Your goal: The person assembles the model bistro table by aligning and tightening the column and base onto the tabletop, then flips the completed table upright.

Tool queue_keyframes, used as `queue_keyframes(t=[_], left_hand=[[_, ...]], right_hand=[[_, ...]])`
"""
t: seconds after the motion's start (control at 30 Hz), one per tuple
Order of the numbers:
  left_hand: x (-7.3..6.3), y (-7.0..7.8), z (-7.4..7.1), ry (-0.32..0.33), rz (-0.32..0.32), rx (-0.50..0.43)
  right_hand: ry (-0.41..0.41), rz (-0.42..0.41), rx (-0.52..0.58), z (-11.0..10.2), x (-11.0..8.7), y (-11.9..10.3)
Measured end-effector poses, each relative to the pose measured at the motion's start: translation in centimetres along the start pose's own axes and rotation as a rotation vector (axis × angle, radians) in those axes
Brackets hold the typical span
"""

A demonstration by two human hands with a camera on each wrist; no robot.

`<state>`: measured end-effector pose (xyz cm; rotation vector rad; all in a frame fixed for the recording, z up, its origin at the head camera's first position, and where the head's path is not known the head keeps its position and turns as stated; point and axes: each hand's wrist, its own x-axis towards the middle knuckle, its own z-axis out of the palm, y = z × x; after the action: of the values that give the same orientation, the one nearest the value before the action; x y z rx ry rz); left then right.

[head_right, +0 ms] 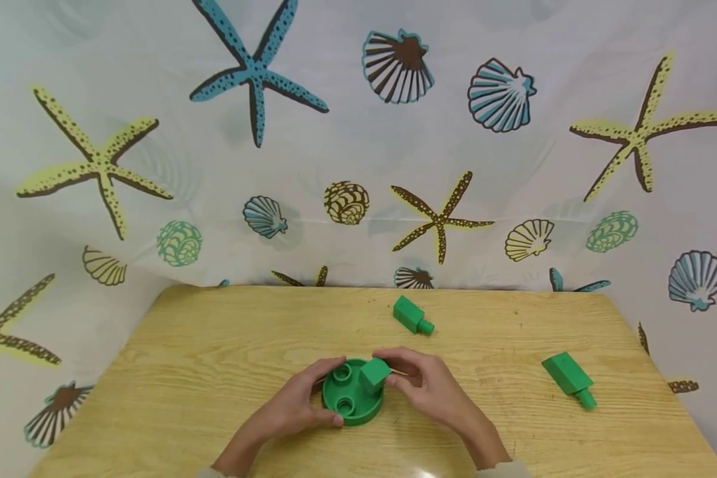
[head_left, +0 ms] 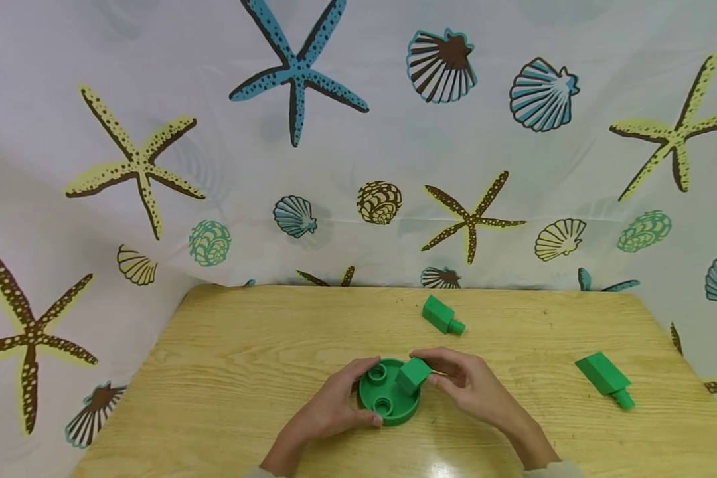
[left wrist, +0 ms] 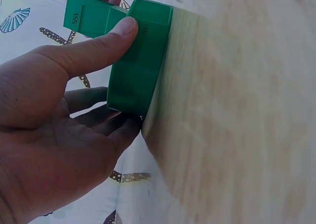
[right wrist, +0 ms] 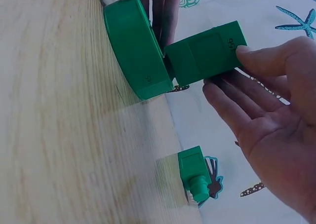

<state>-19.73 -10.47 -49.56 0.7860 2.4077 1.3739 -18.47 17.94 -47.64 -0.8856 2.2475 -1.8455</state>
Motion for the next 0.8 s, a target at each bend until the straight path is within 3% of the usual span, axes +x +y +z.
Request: queue_keyframes(t=[0.3, 0.57, 0.67, 0.8], left_hand=[[-0.2, 0.1, 0.0, -0.003, -0.008, -0.028], [-0.2, -0.1, 0.0, -0.008, -0.023, -0.002], [0.0, -0.2, 0.0, -0.015, -0.02, -0.005], [0.0, -0.2, 0.0, -0.018, -0.019, -0.019]], right_hand=[[0.131, 0.015, -0.087, 1.3, 0.5, 0.0], [0.077, -0.021, -0.216, 2.0, 1.1, -0.1], [0.071, -0.011, -0.202, 1.9, 1.1, -0.1], [0.024, 0.018, -0.104, 1.6, 1.3, 0.0]])
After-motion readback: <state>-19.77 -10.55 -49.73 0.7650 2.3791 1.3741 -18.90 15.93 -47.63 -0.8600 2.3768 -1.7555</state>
